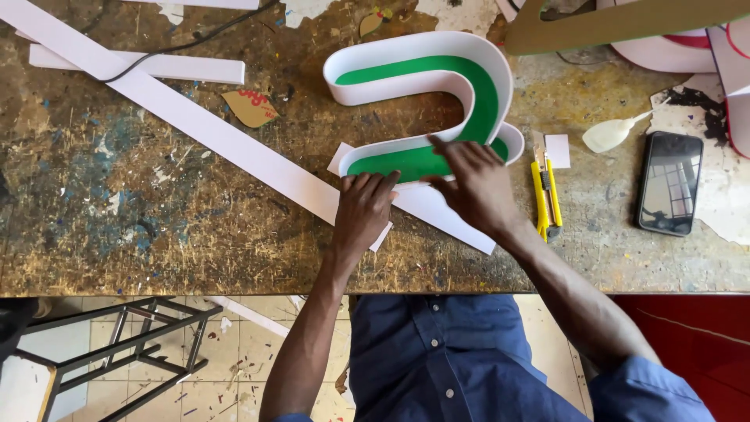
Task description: The person assembles a large green and white letter 'S' by applying glue to white foam strips and pressing them onto the green base. They trim excess material with a utility knife and smooth the edges by hand.
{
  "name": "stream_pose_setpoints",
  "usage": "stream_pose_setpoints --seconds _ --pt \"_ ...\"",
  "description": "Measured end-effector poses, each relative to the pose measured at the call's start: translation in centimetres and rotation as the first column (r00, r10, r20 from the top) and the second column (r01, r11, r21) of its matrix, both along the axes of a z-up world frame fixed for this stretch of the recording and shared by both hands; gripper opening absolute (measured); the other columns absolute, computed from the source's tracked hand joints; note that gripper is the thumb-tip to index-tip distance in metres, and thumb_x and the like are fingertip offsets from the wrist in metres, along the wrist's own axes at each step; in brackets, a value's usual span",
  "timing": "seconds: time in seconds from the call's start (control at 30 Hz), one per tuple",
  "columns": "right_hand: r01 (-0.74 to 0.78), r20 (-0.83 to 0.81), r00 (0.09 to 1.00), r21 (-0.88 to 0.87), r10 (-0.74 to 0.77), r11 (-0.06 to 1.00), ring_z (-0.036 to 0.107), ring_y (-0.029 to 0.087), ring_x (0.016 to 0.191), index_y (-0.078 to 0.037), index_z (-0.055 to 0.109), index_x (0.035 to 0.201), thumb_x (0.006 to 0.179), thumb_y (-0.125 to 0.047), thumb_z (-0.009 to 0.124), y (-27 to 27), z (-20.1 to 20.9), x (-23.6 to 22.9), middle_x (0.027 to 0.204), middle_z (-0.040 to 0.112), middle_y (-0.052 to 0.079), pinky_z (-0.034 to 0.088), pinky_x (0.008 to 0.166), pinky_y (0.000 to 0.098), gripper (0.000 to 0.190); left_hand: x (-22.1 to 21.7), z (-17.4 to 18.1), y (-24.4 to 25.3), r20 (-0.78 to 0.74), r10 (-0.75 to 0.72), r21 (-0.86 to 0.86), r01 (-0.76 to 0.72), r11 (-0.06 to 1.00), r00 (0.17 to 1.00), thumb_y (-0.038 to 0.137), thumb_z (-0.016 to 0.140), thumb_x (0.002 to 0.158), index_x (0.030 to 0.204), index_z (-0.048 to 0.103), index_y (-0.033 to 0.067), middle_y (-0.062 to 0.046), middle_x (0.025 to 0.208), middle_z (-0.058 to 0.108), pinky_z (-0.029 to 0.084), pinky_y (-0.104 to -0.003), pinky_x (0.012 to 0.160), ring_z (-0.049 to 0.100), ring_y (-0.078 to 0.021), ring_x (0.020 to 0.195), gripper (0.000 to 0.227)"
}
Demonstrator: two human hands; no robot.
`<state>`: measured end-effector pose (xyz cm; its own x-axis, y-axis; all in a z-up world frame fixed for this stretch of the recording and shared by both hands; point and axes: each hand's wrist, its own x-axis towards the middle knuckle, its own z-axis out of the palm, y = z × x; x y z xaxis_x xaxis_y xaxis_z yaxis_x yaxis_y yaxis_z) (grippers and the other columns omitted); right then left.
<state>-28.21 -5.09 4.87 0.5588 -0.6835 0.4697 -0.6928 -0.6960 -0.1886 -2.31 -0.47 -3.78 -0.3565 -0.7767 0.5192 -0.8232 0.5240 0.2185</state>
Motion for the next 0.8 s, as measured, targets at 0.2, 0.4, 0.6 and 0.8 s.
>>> stream_pose_setpoints --seconds 0.2,0.4,0.6,0.8 --pt "-0.052 0.628 0.779 0.054 0.006 0.997 0.081 0.037 0.096 0.000 0.072 0.144 0.114 -0.004 0.078 0.3 -0.3 -3.0 0.108 0.082 0.014 0.060 0.094 0.0514 0.030 -1.4 0.1 0.0 -0.052 0.070 -0.161 -0.077 0.984 0.996 0.032 0.072 0.115 0.126 0.075 0.0124 -0.001 0.089 0.065 0.045 -0.039 0.087 0.069 -0.0209 0.085 0.023" --pt "-0.011 0.501 0.863 -0.101 0.060 0.995 0.076 0.045 0.106 0.003 0.079 0.134 0.107 -0.007 0.081 0.6 -8.4 -3.6 0.116 0.076 0.020 0.060 0.089 0.0541 0.029 -2.0 0.2 -0.6 -0.124 0.088 -0.218 -0.113 0.969 0.988 0.043 0.073 0.114 0.118 0.077 0.0160 0.002 0.083 0.063 0.045 -0.038 0.086 0.067 -0.0192 0.080 0.027" --pt "0.040 0.428 0.904 -0.101 0.007 0.994 0.073 0.039 0.117 -0.003 0.079 0.134 0.107 -0.018 0.084 1.7 -6.4 -2.2 0.118 0.075 0.014 0.052 0.096 0.0475 0.031 -2.2 1.0 -0.4 -0.076 0.112 -0.226 -0.127 0.966 0.991 0.037 0.077 0.112 0.112 0.074 0.0145 0.001 0.082 0.060 0.045 -0.038 0.086 0.065 -0.0214 0.078 0.023" --pt "0.037 0.458 0.889 -0.080 0.004 0.996 0.074 0.040 0.116 -0.003 0.079 0.134 0.108 -0.018 0.084 1.8 -6.9 -2.4 0.116 0.076 0.015 0.053 0.094 0.0472 0.031 -2.1 0.7 -0.1 -0.196 0.076 -0.170 -0.110 0.979 0.978 0.038 0.055 0.123 0.113 0.076 0.0157 0.001 0.083 0.062 0.044 -0.038 0.088 0.065 -0.0203 0.077 0.032"
